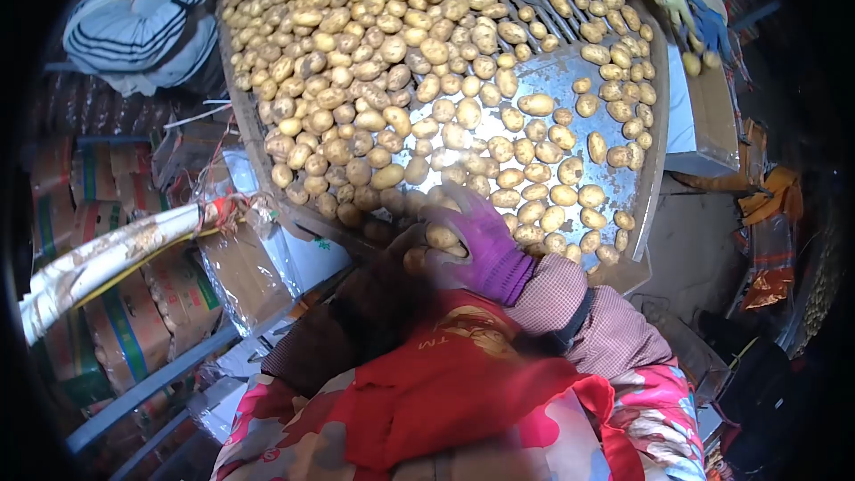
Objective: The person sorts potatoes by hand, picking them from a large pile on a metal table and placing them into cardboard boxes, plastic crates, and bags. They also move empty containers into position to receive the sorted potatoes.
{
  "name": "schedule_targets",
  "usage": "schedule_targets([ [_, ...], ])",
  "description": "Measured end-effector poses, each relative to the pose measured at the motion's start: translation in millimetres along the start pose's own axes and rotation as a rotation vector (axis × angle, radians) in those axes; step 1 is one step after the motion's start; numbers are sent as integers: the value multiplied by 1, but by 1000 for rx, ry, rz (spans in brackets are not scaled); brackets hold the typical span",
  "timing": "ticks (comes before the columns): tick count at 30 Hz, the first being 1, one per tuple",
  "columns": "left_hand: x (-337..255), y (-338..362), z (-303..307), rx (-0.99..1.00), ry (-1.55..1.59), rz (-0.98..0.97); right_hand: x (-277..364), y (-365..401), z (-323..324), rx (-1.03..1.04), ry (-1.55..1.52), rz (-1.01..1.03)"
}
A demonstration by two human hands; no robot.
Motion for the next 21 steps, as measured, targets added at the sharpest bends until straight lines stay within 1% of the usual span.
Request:
schedule_targets([
  [2, -7, 10, -5, -203, -40, -158, 11, 0, -6, -1, 87, 140],
  [4, -3, 18, -15, -142, 542, -258, 17, -4, -20, 0, 111, 109],
  [5, -11, 34, -21, -274, 226, -454, 20, -5, -26, -15, 118, 110],
  [6, -11, 39, -20, -263, 178, -477, 23, -8, -31, -33, 126, 111],
  [7, -13, 46, -20, -254, 129, -499, 26, -13, -37, -2, 116, 114],
  [10, -28, 75, -23, -535, -364, -520, 62, -30, -48, 101, 63, 198],
  [11, -34, 77, -28, -426, -162, -485, 64, -26, -56, 157, 103, 198],
  [12, -41, 81, -40, -312, 38, -450, 65, -27, -60, 213, 18, 216],
  [13, -47, 90, -47, -462, -265, -472, 62, -34, -62, 268, -64, 237],
  [14, -40, 89, -43, -303, 82, -441, 57, -42, -63, 323, -148, 256],
  [15, -32, 86, -37, -135, 423, -398, 29, -48, -74, 330, -358, 187],
  [16, -24, 84, -35, 42, 758, -343, 15, -66, -60, 341, -396, -90],
  [17, -19, 89, -31, 58, 773, -397, 2, -80, -45, 321, -433, -371],
  [18, -17, 94, -32, 12, 764, -384, -29, -98, -41, 79, -414, -265],
  [19, -16, 100, -34, -35, 754, -372, -56, -117, -34, 9, -280, -266],
  [20, -16, 107, -33, -84, 742, -365, -96, -136, -37, -12, -22, -126],
  [21, -14, 113, -32, -25, 787, -419, -107, -143, -40, 88, 414, -120],
])
Point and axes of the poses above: each hand's wrist, its own y-axis away from the middle knuckle, its own z-axis out of the back of the hand, x = y × z, the point moved 6 cm from there along -y, towards the middle knuckle, and after that the axes turned 11 degrees about z, right-handed, at the moved point
